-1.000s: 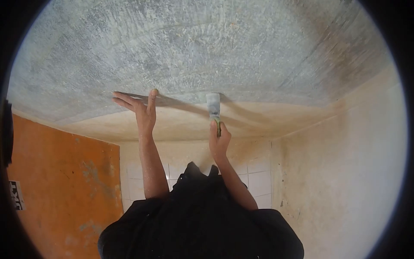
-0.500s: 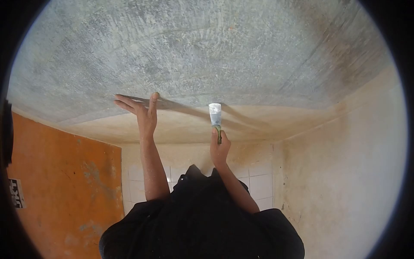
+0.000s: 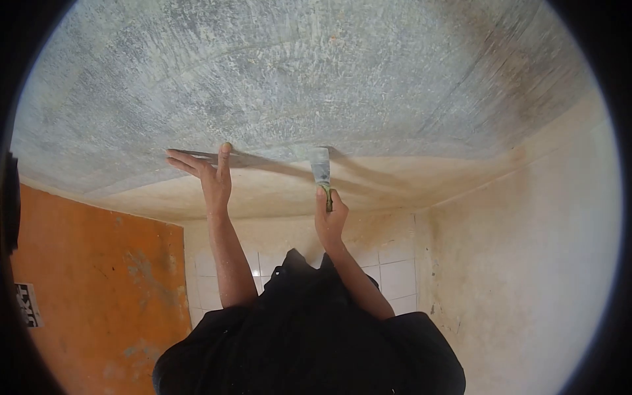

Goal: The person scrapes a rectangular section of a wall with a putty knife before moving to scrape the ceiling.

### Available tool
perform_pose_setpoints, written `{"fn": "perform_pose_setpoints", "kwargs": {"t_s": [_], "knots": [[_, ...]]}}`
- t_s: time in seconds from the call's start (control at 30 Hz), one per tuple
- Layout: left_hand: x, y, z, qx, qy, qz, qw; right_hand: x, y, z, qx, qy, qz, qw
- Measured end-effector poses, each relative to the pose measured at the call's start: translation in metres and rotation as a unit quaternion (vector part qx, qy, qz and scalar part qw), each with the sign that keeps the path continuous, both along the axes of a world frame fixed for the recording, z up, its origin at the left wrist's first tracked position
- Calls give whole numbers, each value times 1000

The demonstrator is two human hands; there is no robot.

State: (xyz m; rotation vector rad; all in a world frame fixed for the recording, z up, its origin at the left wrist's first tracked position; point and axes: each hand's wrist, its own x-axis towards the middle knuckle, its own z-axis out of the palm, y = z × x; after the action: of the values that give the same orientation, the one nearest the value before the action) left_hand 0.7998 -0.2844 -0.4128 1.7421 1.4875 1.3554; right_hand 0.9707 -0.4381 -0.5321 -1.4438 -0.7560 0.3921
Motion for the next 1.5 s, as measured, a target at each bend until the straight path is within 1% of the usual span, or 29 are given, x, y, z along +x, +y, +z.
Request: {"fn": "perform_pose_setpoints", "kwargs": {"t_s": [0.03,0.1,0.13,0.17,0.2,0.23,0.3,0.33,0.4,0.43,0.5,0.6,0.7,0.8,0.9,1.03,1.1,1.13,1.2,1.3,1.4,1.5], "knots": [[1,1,2,2,-4,-3,1000,-2,-2,-7,3,1,-2,1000],[1,5,-1,14,-4,-3,1000,-2,-6,-25,-41,-1,-17,999],[0,5,-3,22,-1,-2,1000,2,-1,-13,-41,-2,-14,999],[0,4,-1,19,1,-2,1000,5,3,9,-18,-9,-16,1000],[2,2,2,18,1,0,1000,5,2,19,3,-15,-19,1000],[3,-2,3,16,1,0,1000,2,-5,13,-3,-10,-23,1000],[3,-3,3,15,0,-4,1000,3,-2,4,-16,-104,-45,993],[3,-1,3,13,-4,-1,1000,3,0,4,-9,-107,-43,993],[2,4,1,20,-3,3,1000,-3,-6,-2,-14,-29,-26,999],[2,1,1,20,3,-2,1000,-3,-8,-1,-19,-25,-27,999],[4,-1,3,16,-3,-4,1000,3,-11,2,-32,-28,-14,999],[5,0,2,21,-12,-4,1000,-1,-9,-25,-41,-34,-27,998],[2,-1,2,13,1,-2,1000,0,-10,-8,-25,-46,-21,998],[3,-2,1,18,3,-4,1000,0,-12,-17,-17,-25,-18,999],[4,0,4,26,-4,0,1000,-2,-6,11,-13,-39,-22,999],[4,-1,3,17,-6,0,1000,2,-7,-9,-17,-40,-16,999],[1,4,-1,21,3,3,1000,-2,-11,-15,-38,-16,-20,999],[0,3,-2,19,17,1,1000,-2,-11,-11,-39,-13,-20,999],[3,4,-2,20,12,2,1000,5,-12,-2,-19,-50,-19,998],[1,1,-1,22,11,-1,1000,4,-10,-16,-11,-46,-19,999],[1,5,-1,25,9,2,1000,2,-7,0,-26,-44,-11,999],[1,2,-3,20,9,-2,1000,8,-10,-6,-28,-42,-8,999]]}}
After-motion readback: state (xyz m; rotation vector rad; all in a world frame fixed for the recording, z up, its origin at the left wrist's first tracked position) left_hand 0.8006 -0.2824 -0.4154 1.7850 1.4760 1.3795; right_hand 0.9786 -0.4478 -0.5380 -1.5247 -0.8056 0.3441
